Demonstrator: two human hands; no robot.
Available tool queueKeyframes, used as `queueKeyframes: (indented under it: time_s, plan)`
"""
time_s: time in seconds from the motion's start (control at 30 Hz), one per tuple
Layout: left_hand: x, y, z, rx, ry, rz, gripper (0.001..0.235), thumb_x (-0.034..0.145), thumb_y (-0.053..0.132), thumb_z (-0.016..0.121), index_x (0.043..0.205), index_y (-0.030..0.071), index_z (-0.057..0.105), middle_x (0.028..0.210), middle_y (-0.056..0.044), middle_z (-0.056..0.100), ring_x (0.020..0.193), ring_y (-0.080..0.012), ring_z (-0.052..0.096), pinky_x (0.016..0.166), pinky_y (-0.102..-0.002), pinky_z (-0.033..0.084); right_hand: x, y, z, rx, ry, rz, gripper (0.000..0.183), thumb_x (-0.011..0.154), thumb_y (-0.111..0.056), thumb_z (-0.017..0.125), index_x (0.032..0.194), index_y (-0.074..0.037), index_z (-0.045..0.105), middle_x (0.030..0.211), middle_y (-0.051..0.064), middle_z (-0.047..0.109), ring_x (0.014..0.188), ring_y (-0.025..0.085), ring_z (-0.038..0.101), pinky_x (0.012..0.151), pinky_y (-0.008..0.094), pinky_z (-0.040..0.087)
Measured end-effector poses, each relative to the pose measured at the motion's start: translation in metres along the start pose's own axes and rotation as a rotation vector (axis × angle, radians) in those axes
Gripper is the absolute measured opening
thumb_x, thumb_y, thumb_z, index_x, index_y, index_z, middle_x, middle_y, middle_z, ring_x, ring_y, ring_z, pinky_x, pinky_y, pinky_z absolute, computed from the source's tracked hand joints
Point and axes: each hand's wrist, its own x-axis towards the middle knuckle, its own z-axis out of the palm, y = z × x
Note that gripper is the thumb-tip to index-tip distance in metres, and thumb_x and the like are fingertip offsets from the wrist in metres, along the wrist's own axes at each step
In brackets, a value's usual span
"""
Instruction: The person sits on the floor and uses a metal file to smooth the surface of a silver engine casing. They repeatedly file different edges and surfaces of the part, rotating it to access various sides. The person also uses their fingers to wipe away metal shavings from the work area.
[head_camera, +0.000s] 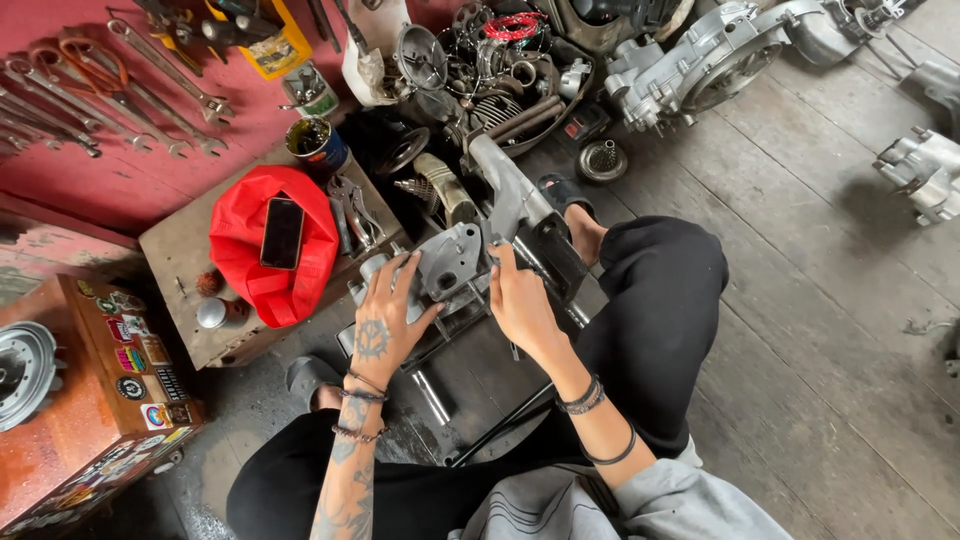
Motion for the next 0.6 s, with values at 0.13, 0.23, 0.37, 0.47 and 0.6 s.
queueKeyframes:
  time_s: [0.13, 0.23, 0.37, 0.47, 0.6]
  plan:
    - [0.004, -0.003, 0.003, 0.017, 0.000, 0.006, 0.072, 0.083, 0.035, 0.084, 0.143, 0.007, 0.056, 0.130, -0.014, 0.060, 0.122, -0.0339, 0.062, 0.083, -0.047, 0.063, 0.006, 0.004, -0.001, -0.024, 0.002, 0.002, 0.029, 0.107, -0.011, 0.038, 0.134, -0.010, 0.047, 0.068, 0.023, 0.068, 0.065, 0.044, 0.073, 0.056, 0.048, 0.058]
    - [-0.001, -0.003, 0.001, 0.003, 0.002, 0.027, 0.073, 0.085, 0.031, 0.084, 0.147, 0.005, 0.053, 0.134, -0.018, 0.058, 0.124, -0.0365, 0.060, 0.089, -0.050, 0.061, -0.009, -0.006, -0.007, -0.087, -0.014, -0.014, 0.026, 0.107, -0.012, 0.038, 0.129, -0.009, 0.051, 0.064, 0.020, 0.068, 0.063, 0.040, 0.073, 0.057, 0.045, 0.059]
    - [0.001, 0.002, -0.001, 0.020, -0.011, 0.011, 0.075, 0.084, 0.032, 0.083, 0.147, 0.006, 0.052, 0.135, -0.018, 0.058, 0.124, -0.0373, 0.060, 0.093, -0.050, 0.059, -0.012, -0.009, -0.011, -0.060, -0.004, 0.005, 0.026, 0.104, -0.013, 0.041, 0.128, -0.009, 0.052, 0.065, 0.027, 0.068, 0.066, 0.049, 0.071, 0.058, 0.054, 0.057]
    - [0.002, 0.001, -0.001, 0.012, -0.032, -0.009, 0.075, 0.086, 0.032, 0.082, 0.148, 0.007, 0.050, 0.137, -0.018, 0.056, 0.127, -0.0370, 0.058, 0.095, -0.050, 0.058, 0.004, -0.008, -0.006, -0.078, 0.045, -0.006, 0.024, 0.104, -0.015, 0.044, 0.126, -0.011, 0.052, 0.067, 0.028, 0.068, 0.072, 0.051, 0.071, 0.063, 0.058, 0.056]
    - [-0.002, 0.001, 0.000, -0.002, -0.048, -0.009, 0.074, 0.087, 0.033, 0.080, 0.149, 0.007, 0.049, 0.137, -0.018, 0.056, 0.128, -0.0362, 0.058, 0.094, -0.049, 0.058, 0.008, 0.009, -0.002, 0.011, 0.068, 0.005, 0.023, 0.105, -0.015, 0.041, 0.125, -0.013, 0.053, 0.061, 0.026, 0.064, 0.065, 0.049, 0.070, 0.057, 0.050, 0.055]
